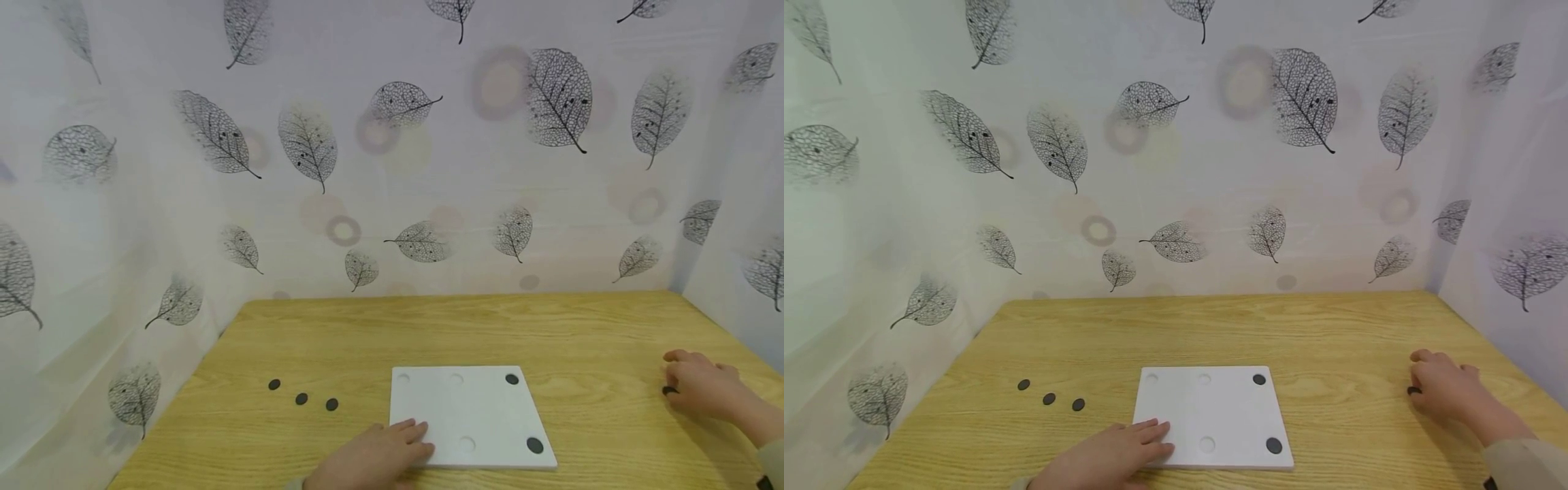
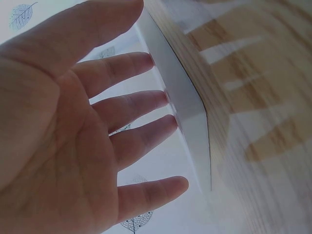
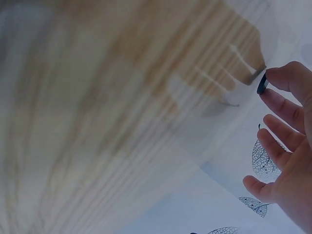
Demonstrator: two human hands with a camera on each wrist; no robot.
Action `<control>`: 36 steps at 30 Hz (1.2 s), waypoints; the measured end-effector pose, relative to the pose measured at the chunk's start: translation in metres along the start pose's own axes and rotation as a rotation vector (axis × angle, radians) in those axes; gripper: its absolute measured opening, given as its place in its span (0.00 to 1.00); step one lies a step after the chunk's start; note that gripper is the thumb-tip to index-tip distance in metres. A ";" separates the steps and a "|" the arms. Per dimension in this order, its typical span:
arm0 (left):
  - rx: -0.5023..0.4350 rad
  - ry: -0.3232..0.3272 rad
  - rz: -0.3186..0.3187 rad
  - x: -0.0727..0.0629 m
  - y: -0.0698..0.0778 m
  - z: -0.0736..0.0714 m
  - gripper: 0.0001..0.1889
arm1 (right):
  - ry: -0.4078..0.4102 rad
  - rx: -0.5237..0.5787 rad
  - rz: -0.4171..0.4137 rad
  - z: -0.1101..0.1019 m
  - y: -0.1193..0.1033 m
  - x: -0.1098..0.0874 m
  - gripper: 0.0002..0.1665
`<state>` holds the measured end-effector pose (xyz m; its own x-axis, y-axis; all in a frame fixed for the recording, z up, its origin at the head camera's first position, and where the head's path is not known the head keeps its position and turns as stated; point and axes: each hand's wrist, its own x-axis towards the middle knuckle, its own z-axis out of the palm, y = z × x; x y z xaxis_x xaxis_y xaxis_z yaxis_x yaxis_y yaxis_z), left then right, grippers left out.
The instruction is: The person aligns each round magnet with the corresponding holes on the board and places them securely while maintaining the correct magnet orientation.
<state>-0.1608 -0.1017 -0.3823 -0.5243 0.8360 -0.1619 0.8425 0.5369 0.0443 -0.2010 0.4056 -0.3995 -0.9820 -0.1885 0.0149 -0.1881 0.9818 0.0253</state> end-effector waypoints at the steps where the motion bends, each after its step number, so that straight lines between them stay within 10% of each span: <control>1: 0.003 0.002 0.002 0.000 0.000 0.000 0.20 | 0.020 0.003 -0.009 0.000 -0.002 -0.001 0.15; 36: 0.023 0.021 -0.009 -0.001 0.003 -0.002 0.21 | 0.221 0.022 -0.278 -0.020 -0.101 0.006 0.17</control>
<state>-0.1577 -0.1007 -0.3804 -0.5338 0.8336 -0.1418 0.8404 0.5416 0.0207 -0.1879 0.3047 -0.3815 -0.8657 -0.4463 0.2267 -0.4503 0.8921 0.0371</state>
